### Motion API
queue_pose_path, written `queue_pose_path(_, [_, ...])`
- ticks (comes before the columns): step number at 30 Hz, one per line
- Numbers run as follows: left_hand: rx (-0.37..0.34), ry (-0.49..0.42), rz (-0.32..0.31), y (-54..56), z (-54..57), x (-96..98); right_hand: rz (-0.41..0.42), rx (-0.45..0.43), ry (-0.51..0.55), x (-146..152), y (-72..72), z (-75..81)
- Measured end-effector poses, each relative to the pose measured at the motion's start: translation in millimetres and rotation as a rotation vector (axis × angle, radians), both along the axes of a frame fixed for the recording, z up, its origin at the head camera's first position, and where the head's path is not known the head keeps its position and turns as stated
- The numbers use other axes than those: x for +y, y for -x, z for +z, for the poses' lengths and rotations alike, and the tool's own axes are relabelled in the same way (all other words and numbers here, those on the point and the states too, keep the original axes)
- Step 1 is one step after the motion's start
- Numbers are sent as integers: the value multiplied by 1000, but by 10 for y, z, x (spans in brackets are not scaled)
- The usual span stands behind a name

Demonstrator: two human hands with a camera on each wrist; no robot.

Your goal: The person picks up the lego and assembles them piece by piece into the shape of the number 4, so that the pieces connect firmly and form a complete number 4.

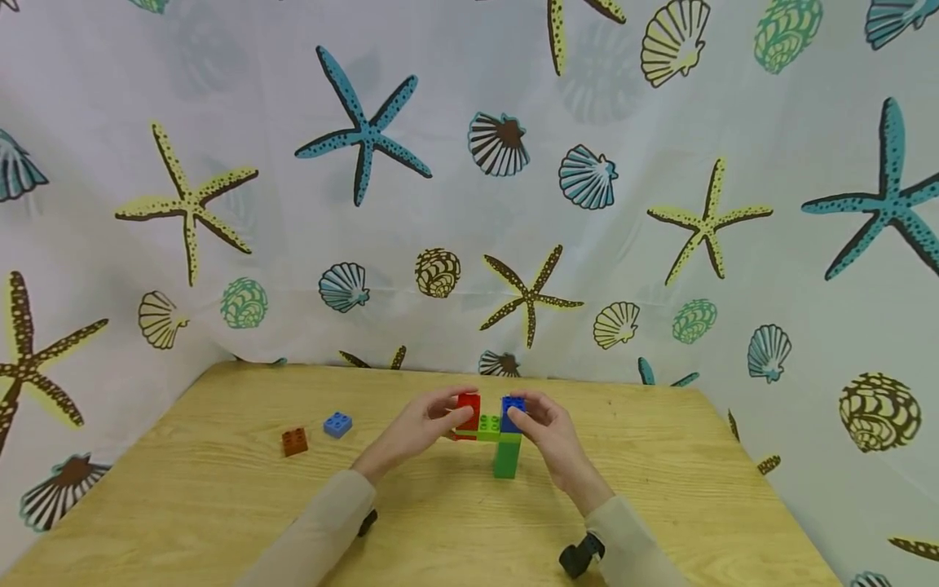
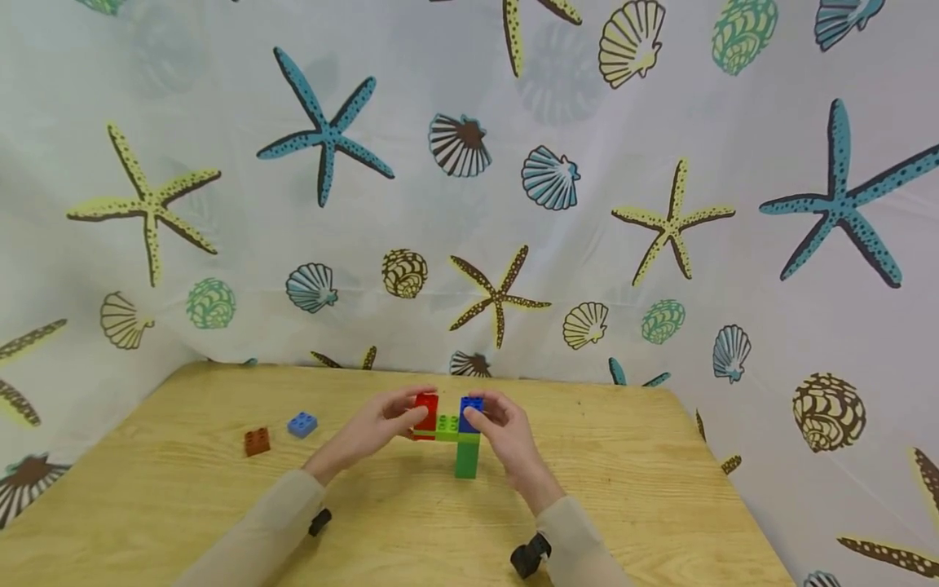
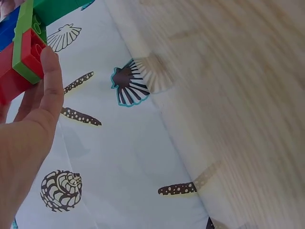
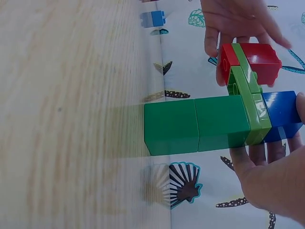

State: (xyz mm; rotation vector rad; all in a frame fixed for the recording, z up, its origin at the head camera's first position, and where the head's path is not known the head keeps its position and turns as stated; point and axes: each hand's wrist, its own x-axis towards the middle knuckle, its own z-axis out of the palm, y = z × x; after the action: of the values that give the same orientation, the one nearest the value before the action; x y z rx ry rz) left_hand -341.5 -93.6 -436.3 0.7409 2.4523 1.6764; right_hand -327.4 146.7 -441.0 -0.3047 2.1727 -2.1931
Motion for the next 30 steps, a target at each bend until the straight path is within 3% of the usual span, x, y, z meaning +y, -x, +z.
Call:
queue_pose_path(13, [-95,-58,-1,99,-27,26,14,14,15,0,4,-23])
queue_pose_path(22, [-132,-103,55,80,-16,77,10,36,8,11,13,-17])
queue_pose_path(30, [-101,-32,77,70,-42,14,11,18,11,14,-9,-17])
